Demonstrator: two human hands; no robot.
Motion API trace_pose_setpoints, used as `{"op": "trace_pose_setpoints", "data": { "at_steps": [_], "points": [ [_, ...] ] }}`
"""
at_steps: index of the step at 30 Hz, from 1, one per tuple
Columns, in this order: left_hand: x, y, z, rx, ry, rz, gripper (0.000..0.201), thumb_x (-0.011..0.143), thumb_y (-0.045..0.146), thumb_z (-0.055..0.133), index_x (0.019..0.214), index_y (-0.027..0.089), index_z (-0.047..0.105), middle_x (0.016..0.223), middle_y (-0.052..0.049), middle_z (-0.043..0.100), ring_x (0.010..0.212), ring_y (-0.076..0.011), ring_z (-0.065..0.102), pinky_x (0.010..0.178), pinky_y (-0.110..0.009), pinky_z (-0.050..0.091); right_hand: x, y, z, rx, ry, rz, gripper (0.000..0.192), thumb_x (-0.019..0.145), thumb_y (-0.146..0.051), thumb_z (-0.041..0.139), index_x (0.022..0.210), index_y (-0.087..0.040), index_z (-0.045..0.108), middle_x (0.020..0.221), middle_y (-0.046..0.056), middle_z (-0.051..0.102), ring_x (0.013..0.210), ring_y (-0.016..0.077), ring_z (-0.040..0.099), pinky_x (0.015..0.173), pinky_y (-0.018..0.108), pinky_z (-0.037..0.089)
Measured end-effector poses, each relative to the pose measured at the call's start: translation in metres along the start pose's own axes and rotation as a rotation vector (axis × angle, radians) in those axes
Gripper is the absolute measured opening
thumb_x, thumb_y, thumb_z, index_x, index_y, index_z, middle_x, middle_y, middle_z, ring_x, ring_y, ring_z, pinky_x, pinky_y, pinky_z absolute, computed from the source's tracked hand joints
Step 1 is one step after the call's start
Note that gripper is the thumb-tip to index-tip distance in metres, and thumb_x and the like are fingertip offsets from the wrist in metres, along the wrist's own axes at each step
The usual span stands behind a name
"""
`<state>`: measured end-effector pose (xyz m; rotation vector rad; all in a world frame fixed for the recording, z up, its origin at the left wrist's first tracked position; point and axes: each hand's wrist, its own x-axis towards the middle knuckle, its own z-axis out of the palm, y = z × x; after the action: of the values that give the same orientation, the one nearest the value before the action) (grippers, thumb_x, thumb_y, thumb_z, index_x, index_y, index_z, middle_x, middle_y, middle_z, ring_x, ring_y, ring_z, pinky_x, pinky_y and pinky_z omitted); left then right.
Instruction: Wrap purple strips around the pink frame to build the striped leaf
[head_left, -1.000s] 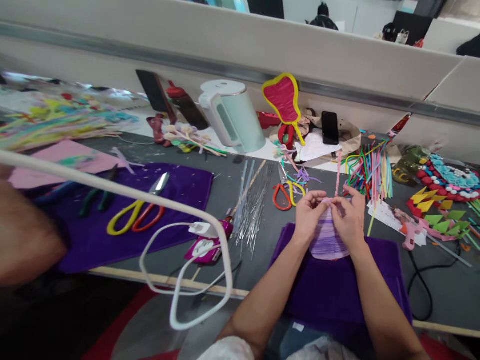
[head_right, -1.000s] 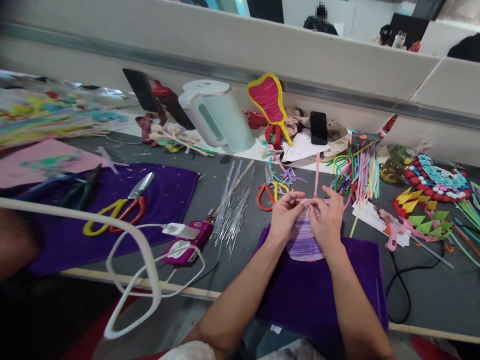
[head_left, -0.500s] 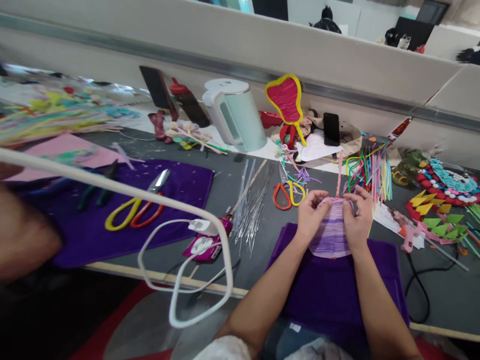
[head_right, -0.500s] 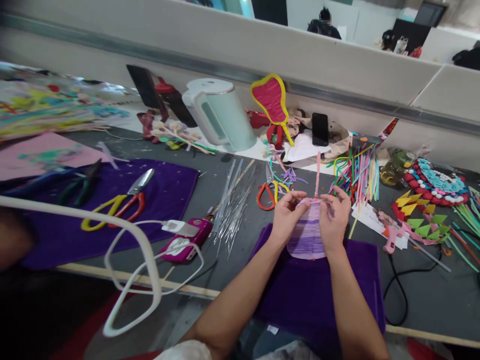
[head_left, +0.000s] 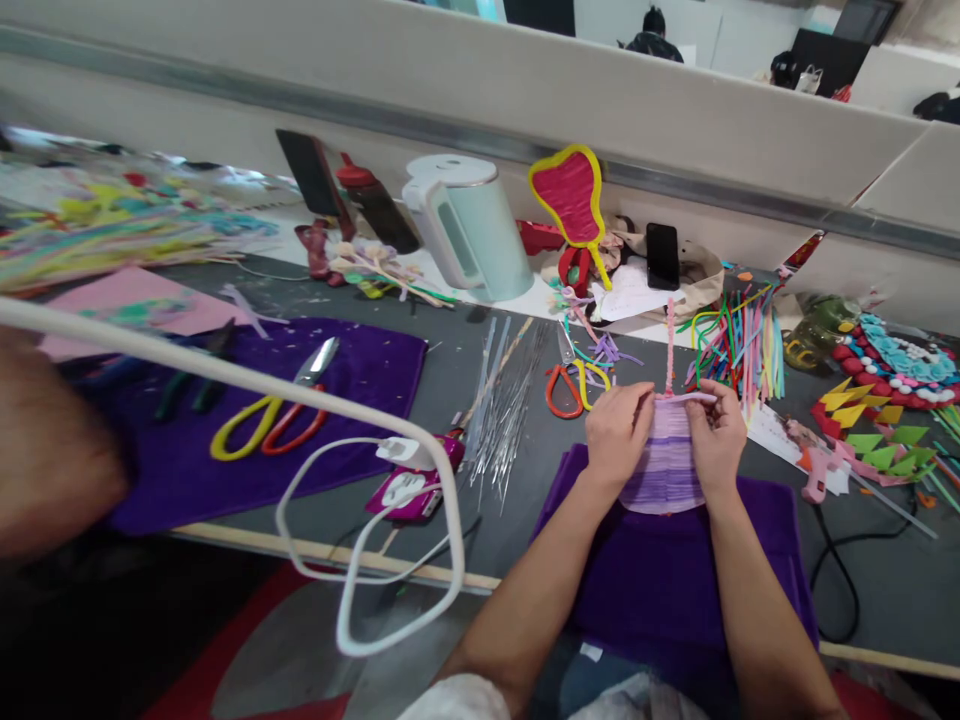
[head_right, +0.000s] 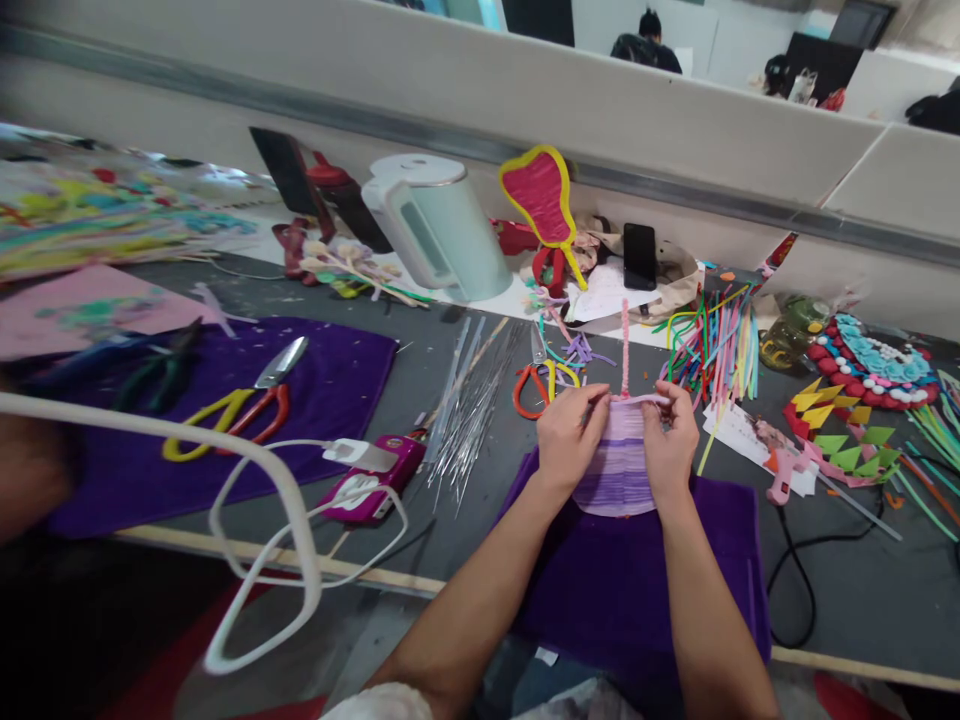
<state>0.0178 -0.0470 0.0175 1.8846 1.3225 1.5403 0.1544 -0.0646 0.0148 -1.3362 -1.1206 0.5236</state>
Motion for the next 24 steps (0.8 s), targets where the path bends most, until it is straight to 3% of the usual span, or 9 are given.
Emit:
{"op": "trace_pose_setpoints", "data": {
  "at_steps": [2,6,8,12,16,21,24],
  "points": [
    [0.003,-0.001,0.000,-0.173,0.008,-0.161,0.016,0.082,0.026,0.061,0.095,0.019,0.067,0.089,-0.006,0.071,0.086,-0.0188,0.064,0.083,-0.032,0.044,0.000,0.000,0.000,0.000,0.003,0.000,0.030,0.080,-0.029,0.058,0.108,-0.018,0.057,0.096,0.007,0.065,0.080,0.0170,0.061,0.074,0.031,0.049],
    [0.010,-0.006,0.000,-0.689,-0.048,-0.601,0.029,0.068,0.026,0.073,0.093,0.017,0.064,0.070,-0.001,0.067,0.066,-0.0152,0.063,0.064,-0.026,0.045,0.000,-0.001,0.001,0.028,-0.014,0.007,0.028,0.079,-0.026,0.057,0.106,-0.018,0.058,0.091,0.005,0.065,0.078,0.0160,0.061,0.072,0.030,0.049],
    [0.013,-0.007,-0.001,-0.834,-0.067,-0.713,0.033,0.061,0.025,0.077,0.090,0.015,0.064,0.064,0.001,0.065,0.059,-0.0128,0.061,0.059,-0.023,0.042,0.000,-0.002,0.001,0.043,-0.023,0.013,0.027,0.078,-0.025,0.057,0.105,-0.018,0.058,0.091,0.005,0.065,0.077,0.0159,0.062,0.072,0.030,0.049],
    [0.013,-0.002,-0.002,-0.854,-0.090,-0.715,0.030,0.064,0.033,0.078,0.086,0.015,0.067,0.065,-0.001,0.065,0.061,-0.0126,0.059,0.060,-0.023,0.043,0.000,-0.003,0.001,0.054,-0.034,0.032,0.024,0.078,-0.025,0.058,0.102,-0.019,0.059,0.091,0.005,0.065,0.079,0.0164,0.061,0.074,0.031,0.049],
    [0.011,-0.002,-0.001,-0.768,-0.208,-0.662,0.037,0.071,0.049,0.071,0.082,0.014,0.072,0.074,-0.004,0.068,0.065,-0.0130,0.057,0.060,-0.023,0.041,0.002,-0.004,-0.002,0.100,-0.055,0.067,0.022,0.078,-0.029,0.061,0.098,-0.019,0.060,0.086,0.003,0.064,0.075,0.0160,0.060,0.070,0.030,0.048],
    [0.009,-0.007,0.003,-0.754,-0.283,-0.675,0.031,0.068,0.045,0.074,0.074,0.014,0.072,0.064,0.001,0.063,0.058,-0.0096,0.050,0.056,-0.021,0.037,0.010,-0.004,-0.012,0.225,-0.341,0.148,0.029,0.077,-0.038,0.066,0.100,-0.021,0.062,0.078,0.000,0.064,0.066,0.0138,0.057,0.060,0.025,0.044],
    [0.009,-0.004,0.003,-0.828,-0.300,-0.740,0.031,0.067,0.044,0.075,0.078,0.014,0.073,0.069,-0.001,0.067,0.060,-0.0108,0.053,0.059,-0.022,0.040,0.012,-0.007,-0.016,0.229,-0.302,0.122,0.026,0.078,-0.040,0.065,0.095,-0.020,0.065,0.076,0.000,0.065,0.065,0.0137,0.057,0.060,0.025,0.044]
  ]
}}
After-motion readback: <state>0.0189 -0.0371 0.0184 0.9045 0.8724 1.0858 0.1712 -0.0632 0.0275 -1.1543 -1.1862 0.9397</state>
